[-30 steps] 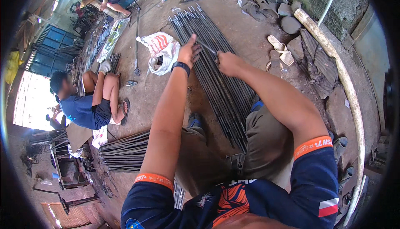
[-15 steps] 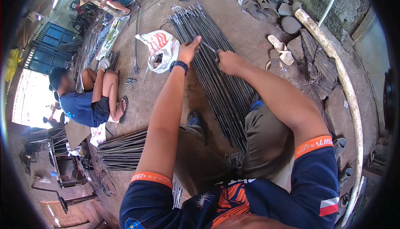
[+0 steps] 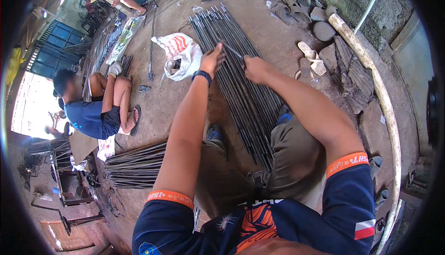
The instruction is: Manually straightening and checking lengths of metal rods in a fabrication shop.
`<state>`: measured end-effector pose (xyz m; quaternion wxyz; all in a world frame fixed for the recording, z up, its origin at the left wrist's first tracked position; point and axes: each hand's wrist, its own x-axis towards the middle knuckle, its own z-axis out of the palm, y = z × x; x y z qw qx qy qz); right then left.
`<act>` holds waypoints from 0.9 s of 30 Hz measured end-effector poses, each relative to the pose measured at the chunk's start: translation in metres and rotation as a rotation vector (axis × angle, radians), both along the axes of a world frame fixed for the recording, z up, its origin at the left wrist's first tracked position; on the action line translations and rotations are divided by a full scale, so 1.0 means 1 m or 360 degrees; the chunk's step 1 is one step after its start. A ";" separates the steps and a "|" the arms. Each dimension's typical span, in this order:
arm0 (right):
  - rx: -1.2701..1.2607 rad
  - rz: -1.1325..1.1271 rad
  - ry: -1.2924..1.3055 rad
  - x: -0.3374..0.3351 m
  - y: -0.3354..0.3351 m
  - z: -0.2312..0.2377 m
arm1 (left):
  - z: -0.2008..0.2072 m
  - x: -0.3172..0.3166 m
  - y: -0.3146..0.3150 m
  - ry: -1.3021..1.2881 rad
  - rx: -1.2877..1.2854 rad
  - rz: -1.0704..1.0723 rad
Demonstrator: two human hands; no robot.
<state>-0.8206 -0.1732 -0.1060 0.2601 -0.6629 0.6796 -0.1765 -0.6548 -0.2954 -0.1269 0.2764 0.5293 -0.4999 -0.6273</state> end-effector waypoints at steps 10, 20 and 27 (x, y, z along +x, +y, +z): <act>0.0052 -0.0057 0.0024 -0.010 0.003 -0.007 | 0.008 -0.020 0.001 0.0013 -0.0043 -0.0009; 0.0085 -0.0035 0.0034 -0.008 0.000 -0.007 | 0.017 -0.019 0.001 -0.0083 -0.0134 -0.0102; 0.0056 -0.0031 -0.0035 0.004 0.003 0.015 | -0.001 0.027 -0.019 -0.0388 -0.0562 -0.0045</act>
